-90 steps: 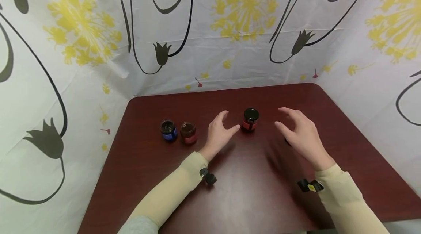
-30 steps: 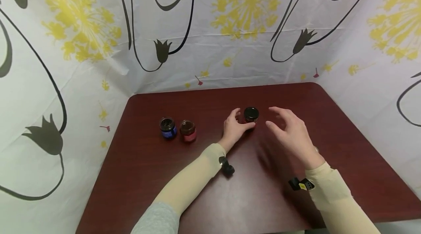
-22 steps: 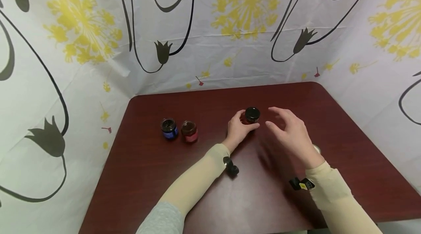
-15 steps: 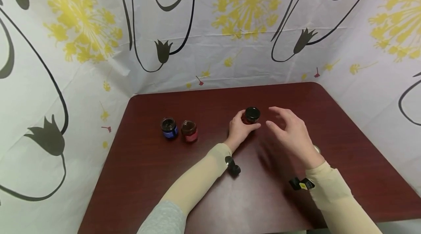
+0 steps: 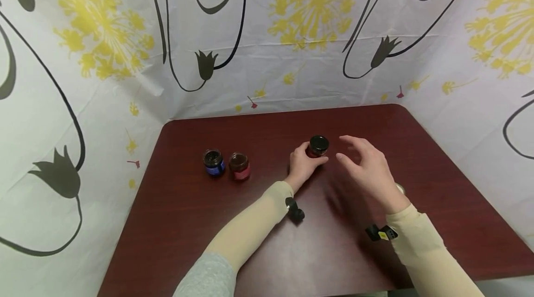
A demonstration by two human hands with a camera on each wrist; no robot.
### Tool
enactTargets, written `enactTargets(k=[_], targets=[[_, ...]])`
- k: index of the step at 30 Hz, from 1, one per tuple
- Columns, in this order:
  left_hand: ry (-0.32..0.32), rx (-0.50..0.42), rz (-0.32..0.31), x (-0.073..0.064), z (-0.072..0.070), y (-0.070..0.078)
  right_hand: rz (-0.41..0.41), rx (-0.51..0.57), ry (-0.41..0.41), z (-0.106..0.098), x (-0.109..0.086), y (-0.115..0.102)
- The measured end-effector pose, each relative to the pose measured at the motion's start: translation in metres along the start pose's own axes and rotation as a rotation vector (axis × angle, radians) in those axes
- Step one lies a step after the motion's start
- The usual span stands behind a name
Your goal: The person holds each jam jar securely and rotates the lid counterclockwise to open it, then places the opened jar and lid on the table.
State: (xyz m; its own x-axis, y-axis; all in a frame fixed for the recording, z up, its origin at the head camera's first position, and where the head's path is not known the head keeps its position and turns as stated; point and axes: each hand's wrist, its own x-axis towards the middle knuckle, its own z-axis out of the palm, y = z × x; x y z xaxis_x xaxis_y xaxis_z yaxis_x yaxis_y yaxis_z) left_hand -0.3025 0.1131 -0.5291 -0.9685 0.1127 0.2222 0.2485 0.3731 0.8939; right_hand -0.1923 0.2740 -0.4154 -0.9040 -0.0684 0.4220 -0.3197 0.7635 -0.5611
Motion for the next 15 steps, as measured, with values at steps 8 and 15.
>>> enactTargets(k=[8, 15], targets=[[0.011, -0.004, 0.014, -0.001, -0.008, 0.0, -0.018, -0.005, -0.004, 0.003, 0.005, 0.001], [0.045, -0.003, 0.056, -0.005, -0.019, 0.006, -0.047, -0.032, -0.003, 0.007, 0.012, 0.001]])
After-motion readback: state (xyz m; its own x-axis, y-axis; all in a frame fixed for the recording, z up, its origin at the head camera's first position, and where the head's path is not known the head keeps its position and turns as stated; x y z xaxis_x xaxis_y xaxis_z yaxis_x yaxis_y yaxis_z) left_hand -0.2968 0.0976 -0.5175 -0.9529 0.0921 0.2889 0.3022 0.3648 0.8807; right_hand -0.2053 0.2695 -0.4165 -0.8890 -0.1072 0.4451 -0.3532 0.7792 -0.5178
